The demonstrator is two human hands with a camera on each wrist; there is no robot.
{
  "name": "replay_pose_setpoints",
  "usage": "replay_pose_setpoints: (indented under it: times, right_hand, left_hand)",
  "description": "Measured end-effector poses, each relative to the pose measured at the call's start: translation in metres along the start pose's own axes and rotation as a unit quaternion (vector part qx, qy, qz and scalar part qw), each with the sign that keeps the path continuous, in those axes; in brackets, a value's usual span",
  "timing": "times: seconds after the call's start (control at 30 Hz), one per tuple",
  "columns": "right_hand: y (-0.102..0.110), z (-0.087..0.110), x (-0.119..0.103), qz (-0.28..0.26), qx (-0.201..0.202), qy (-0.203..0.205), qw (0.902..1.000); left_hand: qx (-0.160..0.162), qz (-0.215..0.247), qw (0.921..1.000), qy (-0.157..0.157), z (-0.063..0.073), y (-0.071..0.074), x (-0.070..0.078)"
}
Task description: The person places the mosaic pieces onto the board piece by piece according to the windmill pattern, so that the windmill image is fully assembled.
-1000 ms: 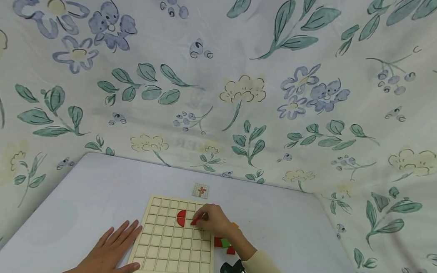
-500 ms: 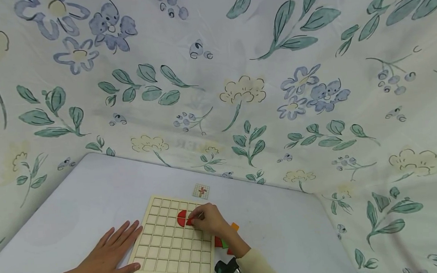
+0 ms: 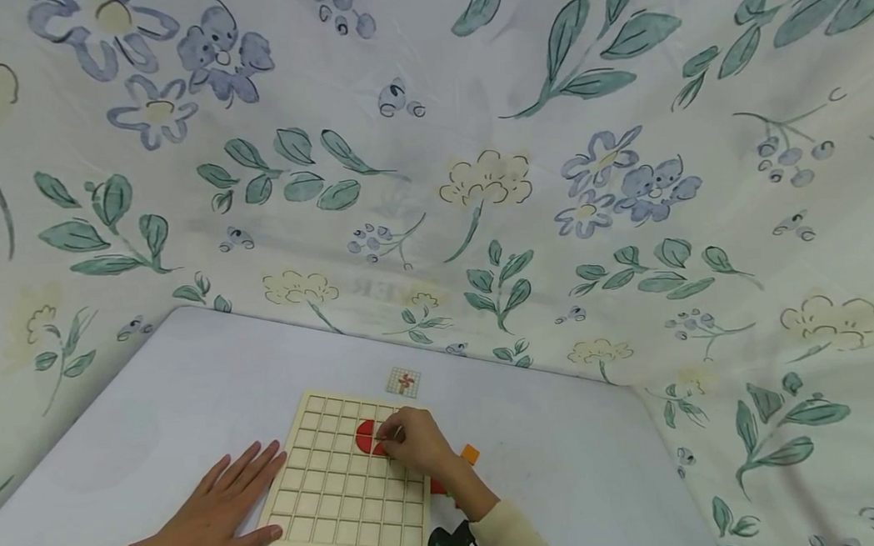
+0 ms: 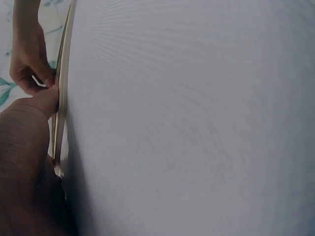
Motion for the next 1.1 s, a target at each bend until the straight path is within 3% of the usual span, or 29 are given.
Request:
replay_pose_setpoints:
  times: [0.33, 0.53, 0.7, 1.1]
  right_hand:
    - [0.012, 0.011, 0.007, -0.020, 0.018, -0.012, 0.9996]
    - [0.025, 0.027, 0.024, -0.031, 0.021, -0.012, 0.9992]
    - [0.032, 0.041, 0.041, -0.048, 0.016, -0.036, 0.9981]
    - [0.054, 0.064, 0.060, 0.027, 0.028, -0.098, 0.9944]
  left_hand:
    - [-0.002, 0.002, 1.0000, 0.002, -0.001, 0.001, 0.001]
    - [0.000, -0.001, 1.0000, -0.002, 0.000, 0.000, 0.000]
    - [0.003, -0.001, 1.0000, -0.008, 0.000, 0.000, 0.000]
    - [0.012, -0.001, 0.9997, -0.022, 0.000, 0.002, 0.001]
Point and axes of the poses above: each hand's wrist, its own z-axis away from the middle knuckle, its own y-axis out of the back of the hand, x = y × z, the point moved 5 cm from there along -z, towards the middle knuckle, and after that the axes turned 3 degrees about y, right-handed, at the moved point
